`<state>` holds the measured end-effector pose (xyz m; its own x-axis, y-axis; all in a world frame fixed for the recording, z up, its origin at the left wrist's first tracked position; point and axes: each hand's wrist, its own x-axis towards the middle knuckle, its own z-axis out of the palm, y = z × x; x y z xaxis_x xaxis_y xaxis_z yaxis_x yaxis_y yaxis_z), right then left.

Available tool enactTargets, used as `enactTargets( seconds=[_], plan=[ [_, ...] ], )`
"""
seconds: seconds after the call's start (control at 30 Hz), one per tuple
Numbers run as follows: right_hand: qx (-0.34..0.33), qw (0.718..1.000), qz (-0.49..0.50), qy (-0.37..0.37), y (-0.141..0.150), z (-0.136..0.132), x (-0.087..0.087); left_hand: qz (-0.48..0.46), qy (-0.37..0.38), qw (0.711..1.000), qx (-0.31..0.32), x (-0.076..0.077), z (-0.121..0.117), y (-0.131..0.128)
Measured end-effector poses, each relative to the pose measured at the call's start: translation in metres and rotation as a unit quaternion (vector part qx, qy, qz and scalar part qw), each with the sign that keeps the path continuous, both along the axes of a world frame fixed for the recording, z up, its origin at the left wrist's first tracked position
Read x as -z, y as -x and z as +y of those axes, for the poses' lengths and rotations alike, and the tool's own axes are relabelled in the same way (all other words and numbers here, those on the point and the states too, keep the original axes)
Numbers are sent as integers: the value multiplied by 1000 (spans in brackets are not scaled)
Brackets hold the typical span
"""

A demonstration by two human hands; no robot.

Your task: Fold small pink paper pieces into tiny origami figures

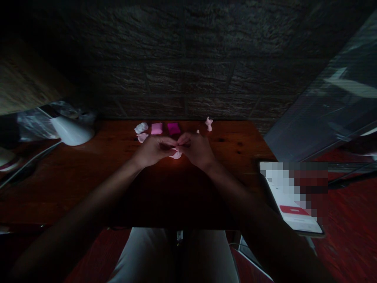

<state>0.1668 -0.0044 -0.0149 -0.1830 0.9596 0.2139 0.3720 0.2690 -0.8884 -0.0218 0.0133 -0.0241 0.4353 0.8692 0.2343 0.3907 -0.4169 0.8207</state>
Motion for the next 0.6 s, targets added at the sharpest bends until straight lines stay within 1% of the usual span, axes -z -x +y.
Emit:
enactTargets(
  seconds=[0.07, 0.17, 0.3, 0.37, 0.43, 0.47, 0.53, 0.6],
  plan=[
    [-4, 1000, 4, 5, 0, -1, -1, 15, -7, 1000, 4, 1, 0, 0],
    [-8, 1000, 8, 12, -2, 0, -3, 15, -16, 1000, -10, 1, 1, 0],
    [13, 1000, -6, 0, -7, 3, -3, 27, -42, 998, -26, -1, 0, -1],
    [-3, 999, -4, 39, -9, 5, -3, 35, -58, 997, -33, -3, -1, -1],
    [-47, 993, 21, 107, -10, 5, -3, 37, -76, 996, -41, -5, -2, 0],
    [-70, 987, 45, 141, -10, 4, -3, 35, -86, 995, -44, -6, -2, 0],
    [-92, 972, 102, 190, -9, 1, -5, 27, -109, 992, -54, -8, -2, 0],
    [-95, 962, 150, 209, -8, -1, -8, 20, -126, 990, -59, -11, -3, 0]
  ],
)
